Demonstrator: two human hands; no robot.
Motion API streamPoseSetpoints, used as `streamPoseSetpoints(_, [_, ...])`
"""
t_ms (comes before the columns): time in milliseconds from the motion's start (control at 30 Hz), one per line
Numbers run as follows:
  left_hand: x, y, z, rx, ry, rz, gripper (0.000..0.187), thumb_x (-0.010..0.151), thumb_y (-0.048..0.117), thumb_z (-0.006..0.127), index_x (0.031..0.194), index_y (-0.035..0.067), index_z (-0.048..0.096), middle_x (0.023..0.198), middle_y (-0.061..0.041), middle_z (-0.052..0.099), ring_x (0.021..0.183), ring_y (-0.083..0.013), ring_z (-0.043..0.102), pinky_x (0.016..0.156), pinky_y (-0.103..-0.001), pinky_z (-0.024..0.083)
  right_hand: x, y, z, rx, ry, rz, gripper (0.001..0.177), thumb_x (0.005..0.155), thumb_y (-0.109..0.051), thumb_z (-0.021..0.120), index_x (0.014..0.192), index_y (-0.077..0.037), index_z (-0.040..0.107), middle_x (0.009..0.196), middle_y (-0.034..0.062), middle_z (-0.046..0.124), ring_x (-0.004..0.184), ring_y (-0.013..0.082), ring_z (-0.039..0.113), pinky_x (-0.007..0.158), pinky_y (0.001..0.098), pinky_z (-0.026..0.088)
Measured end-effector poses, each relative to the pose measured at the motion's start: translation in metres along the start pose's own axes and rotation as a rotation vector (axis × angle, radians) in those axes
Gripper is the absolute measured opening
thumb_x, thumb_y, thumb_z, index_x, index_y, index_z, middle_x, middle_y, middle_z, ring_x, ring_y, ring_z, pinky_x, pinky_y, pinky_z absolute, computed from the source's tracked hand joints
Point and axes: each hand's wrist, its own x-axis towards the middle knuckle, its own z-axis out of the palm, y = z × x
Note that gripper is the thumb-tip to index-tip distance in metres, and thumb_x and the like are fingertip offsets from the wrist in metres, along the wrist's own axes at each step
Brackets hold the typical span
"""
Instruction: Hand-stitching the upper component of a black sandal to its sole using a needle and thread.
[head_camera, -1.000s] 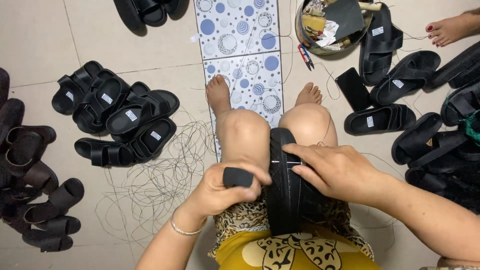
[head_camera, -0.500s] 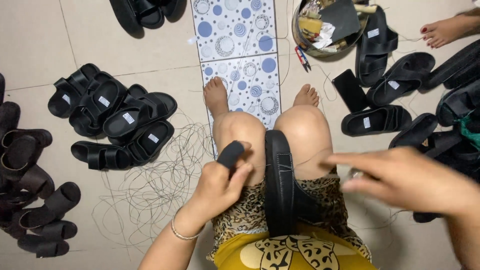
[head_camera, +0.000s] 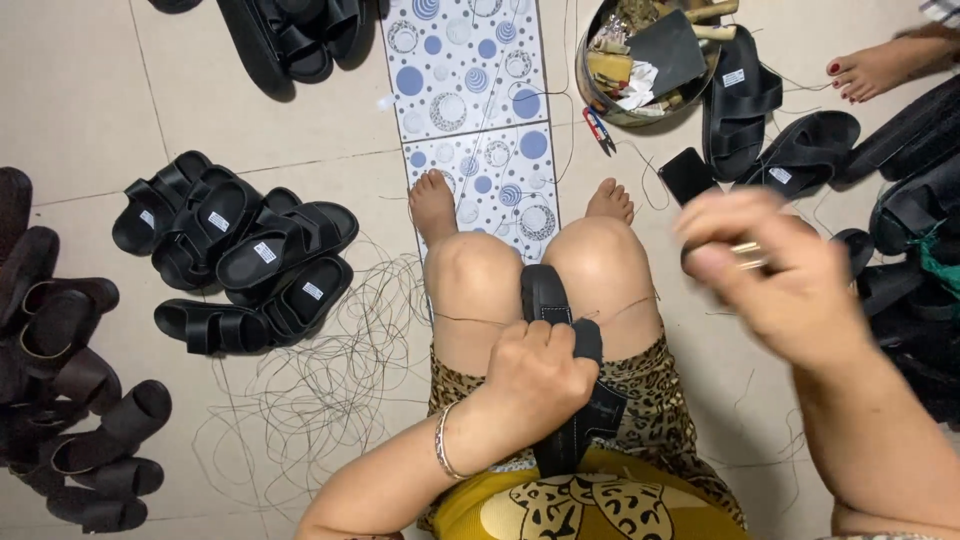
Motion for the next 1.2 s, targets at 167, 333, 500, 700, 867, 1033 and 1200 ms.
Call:
streamPoseSetpoints(167, [0.008, -0.008, -0.022, -0.212, -0.004, 0.030, 0.019, 0.079, 0.000, 0.069, 0.068, 0.005, 0.054, 0.072, -0.008, 0.053, 0.060, -0.0200, 0.046, 0.057, -0.033, 0.042, -0.013, 0.007, -0.005, -0.563, 0.236, -0.171, 0.024, 0.100, -0.006, 0.080, 0.117, 0.010, 0.075, 0.120, 0.0243, 0.060, 0.100, 0.0306, 0.056, 0.086, 0.0395, 0.050])
streamPoseSetpoints(333, [-0.004, -0.010, -0.050, -0.666, -0.333, -0.189, 0.027, 0.092, 0.009, 0.071, 0.074, 0.006, 0.051, 0.069, -0.007, 0.059, 0.055, -0.0240, 0.055, 0.060, -0.036, 0.048, -0.014, 0.012, 0.062, 0.299, -0.345, 0.082, 0.006, 0.085, -0.004, 0.072, 0.083, -0.002, 0.077, 0.092, 0.0033, 0.074, 0.090, 0.0146, 0.068, 0.085, 0.0266, 0.054])
streamPoseSetpoints(500, [-0.027, -0.029, -0.078, -1.219, -0.263, -0.393, 0.010, 0.095, 0.008, 0.060, 0.086, 0.004, 0.062, 0.072, -0.004, 0.063, 0.057, -0.0173, 0.056, 0.055, -0.028, 0.047, -0.008, 0.036, 0.075, 0.698, -0.545, 0.353, 0.012, 0.091, -0.003, 0.070, 0.099, 0.002, 0.078, 0.093, 0.0128, 0.077, 0.057, 0.0081, 0.055, 0.046, 0.0187, 0.045])
streamPoseSetpoints(700, [-0.028, -0.025, -0.057, -1.549, 0.233, -0.685, 0.020, 0.105, 0.020, 0.059, 0.106, 0.000, 0.060, 0.084, -0.005, 0.061, 0.066, -0.0128, 0.054, 0.061, -0.024, 0.047, -0.004, 0.006, 0.093, -0.105, -0.219, -0.203, 0.016, 0.081, -0.004, 0.070, 0.096, -0.008, 0.074, 0.080, 0.0021, 0.074, 0.061, 0.0132, 0.062, 0.051, 0.0253, 0.050])
streamPoseSetpoints(867, [-0.029, -0.041, -0.054, -1.108, -0.044, -0.895, 0.046, 0.099, 0.022, 0.058, 0.136, -0.006, 0.059, 0.070, 0.001, 0.059, 0.066, -0.0121, 0.068, 0.060, -0.021, 0.054, 0.011, 0.104, -0.033, -0.433, 0.374, -0.163, 0.019, 0.085, 0.014, 0.080, 0.099, 0.004, 0.074, 0.096, 0.0173, 0.070, 0.080, 0.0263, 0.061, 0.072, 0.0373, 0.049])
streamPoseSetpoints(1033, [-0.060, -0.053, -0.058, -1.196, -0.704, -1.029, 0.026, 0.098, 0.022, 0.065, 0.096, 0.001, 0.081, 0.053, 0.000, 0.058, 0.046, -0.0089, 0.048, 0.046, -0.022, 0.042, -0.014, 0.108, -0.066, -0.438, 0.469, -0.098, 0.031, 0.110, 0.031, 0.060, 0.140, 0.025, 0.058, 0.133, 0.0354, 0.060, 0.105, 0.0372, 0.063, 0.092, 0.0433, 0.054])
streamPoseSetpoints(1200, [-0.019, -0.064, -0.043, -1.409, -0.131, -0.682, 0.020, 0.105, 0.018, 0.054, 0.094, 0.005, 0.065, 0.045, 0.003, 0.052, 0.037, -0.0084, 0.044, 0.040, -0.019, 0.041, -0.028, 0.028, 0.050, -0.399, -0.151, -0.010, 0.047, 0.088, -0.022, 0.071, 0.133, -0.012, 0.063, 0.103, 0.0100, 0.070, 0.080, 0.0251, 0.070, 0.069, 0.0379, 0.058])
